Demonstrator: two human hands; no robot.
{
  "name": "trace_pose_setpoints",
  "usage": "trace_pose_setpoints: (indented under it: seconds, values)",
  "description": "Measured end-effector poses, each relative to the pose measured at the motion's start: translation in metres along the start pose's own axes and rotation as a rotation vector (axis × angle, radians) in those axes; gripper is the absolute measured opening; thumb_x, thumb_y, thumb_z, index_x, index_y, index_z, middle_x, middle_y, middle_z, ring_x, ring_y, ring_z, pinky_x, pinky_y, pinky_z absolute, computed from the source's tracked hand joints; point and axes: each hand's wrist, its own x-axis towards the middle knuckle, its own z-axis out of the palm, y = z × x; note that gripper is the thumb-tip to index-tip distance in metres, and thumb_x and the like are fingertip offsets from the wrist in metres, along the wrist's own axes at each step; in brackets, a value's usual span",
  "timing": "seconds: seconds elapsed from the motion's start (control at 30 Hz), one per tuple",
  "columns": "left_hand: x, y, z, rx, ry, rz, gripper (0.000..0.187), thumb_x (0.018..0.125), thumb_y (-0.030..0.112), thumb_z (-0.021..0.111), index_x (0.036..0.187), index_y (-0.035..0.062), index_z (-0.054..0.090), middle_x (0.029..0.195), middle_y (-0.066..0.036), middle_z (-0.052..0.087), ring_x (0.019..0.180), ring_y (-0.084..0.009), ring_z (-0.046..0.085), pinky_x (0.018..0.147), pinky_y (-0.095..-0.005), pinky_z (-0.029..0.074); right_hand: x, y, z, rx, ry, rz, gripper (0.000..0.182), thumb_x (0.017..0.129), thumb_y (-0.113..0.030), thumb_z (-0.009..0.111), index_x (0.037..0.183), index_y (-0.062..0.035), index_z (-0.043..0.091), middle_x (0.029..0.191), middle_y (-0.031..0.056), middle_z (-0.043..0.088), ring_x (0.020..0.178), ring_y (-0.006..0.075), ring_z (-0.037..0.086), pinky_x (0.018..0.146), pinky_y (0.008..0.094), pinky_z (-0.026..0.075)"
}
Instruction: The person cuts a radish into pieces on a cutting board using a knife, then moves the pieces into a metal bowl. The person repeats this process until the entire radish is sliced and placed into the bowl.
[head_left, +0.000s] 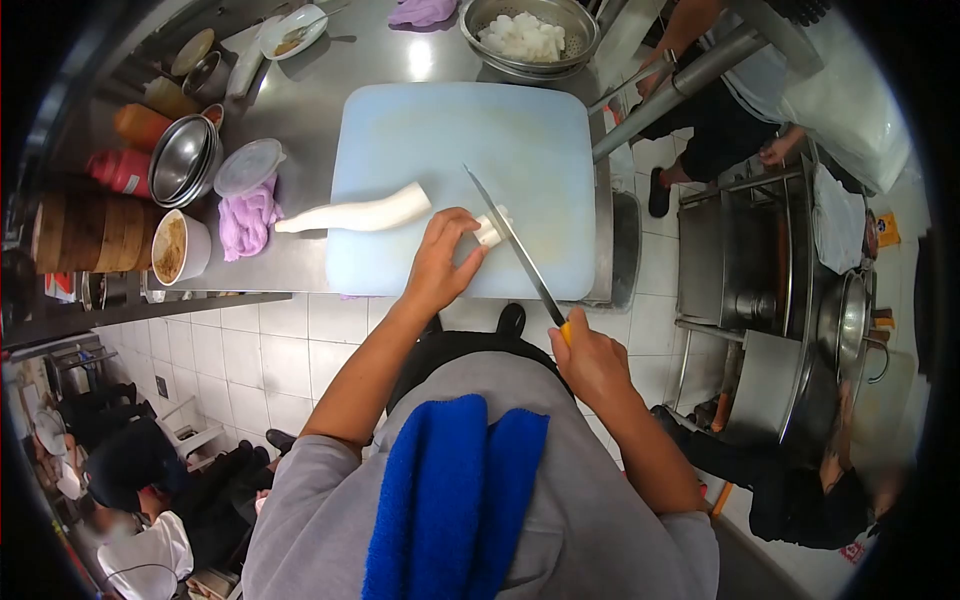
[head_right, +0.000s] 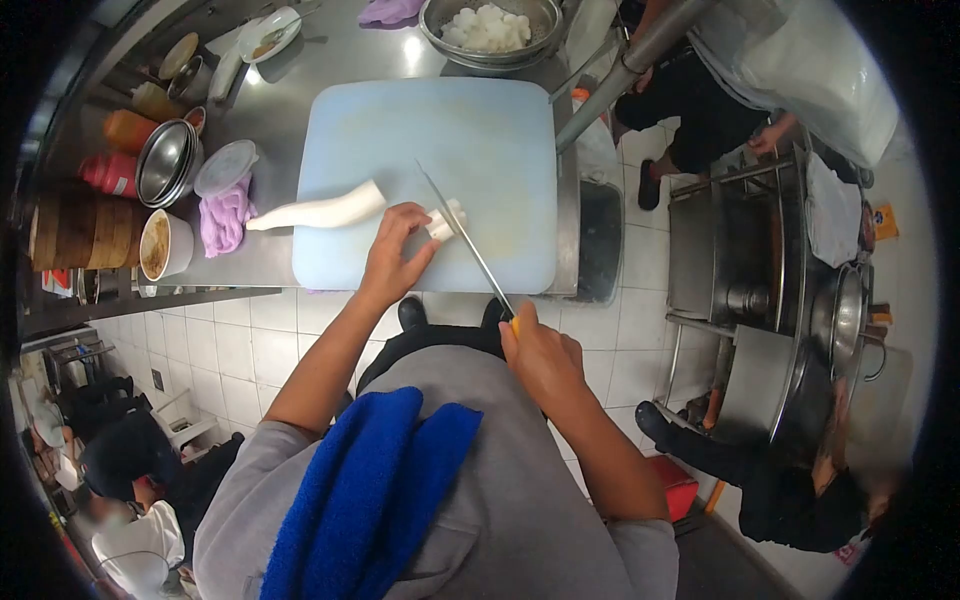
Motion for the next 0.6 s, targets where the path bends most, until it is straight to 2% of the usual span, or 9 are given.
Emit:
trace_pose_setpoints:
  seconds: [0.23, 0.33, 0.6]
  values:
    - [0.001, -0.002, 0.001, -0.012, 0.010, 0.021, 0.028, 0.082, 0.005, 0.069, 0.108, 0.0028, 0.058, 0.112, -0.015, 0.056, 0.106, -0.0330, 0.055, 0.090, -0.0377, 0.047, -0.034, -0.007, -0.025, -0.068, -0.069, 0.042, 0.029, 0.095, -0.030, 0.057, 0.093, -0.0041, 0.045, 0.065, 0.0179, 0.065, 0.058, 0.0403, 0.064, 0.053, 0.0505, 0.050]
    - [0.001, -0.004, 0.001, 0.018, 0.007, 0.052, 0.030, 0.083, 0.005, 0.069, 0.110, 0.0018, 0.057, 0.114, -0.014, 0.055, 0.103, -0.0283, 0.056, 0.086, -0.0347, 0.049, -0.045, -0.009, -0.030, -0.075, -0.080, 0.036, 0.028, 0.095, -0.029, 0.058, 0.093, -0.0039, 0.045, 0.064, 0.0181, 0.065, 0.057, 0.0400, 0.064, 0.053, 0.0505, 0.050]
    - [0.002, -0.004, 0.001, 0.000, -0.003, 0.027, 0.029, 0.083, 0.004, 0.069, 0.109, 0.0015, 0.057, 0.114, -0.015, 0.055, 0.104, -0.0290, 0.056, 0.087, -0.0349, 0.049, -0.057, -0.010, -0.040, -0.132, -0.120, 0.025, 0.026, 0.095, -0.026, 0.057, 0.093, -0.0029, 0.046, 0.060, 0.0191, 0.063, 0.056, 0.0392, 0.064, 0.050, 0.0493, 0.051]
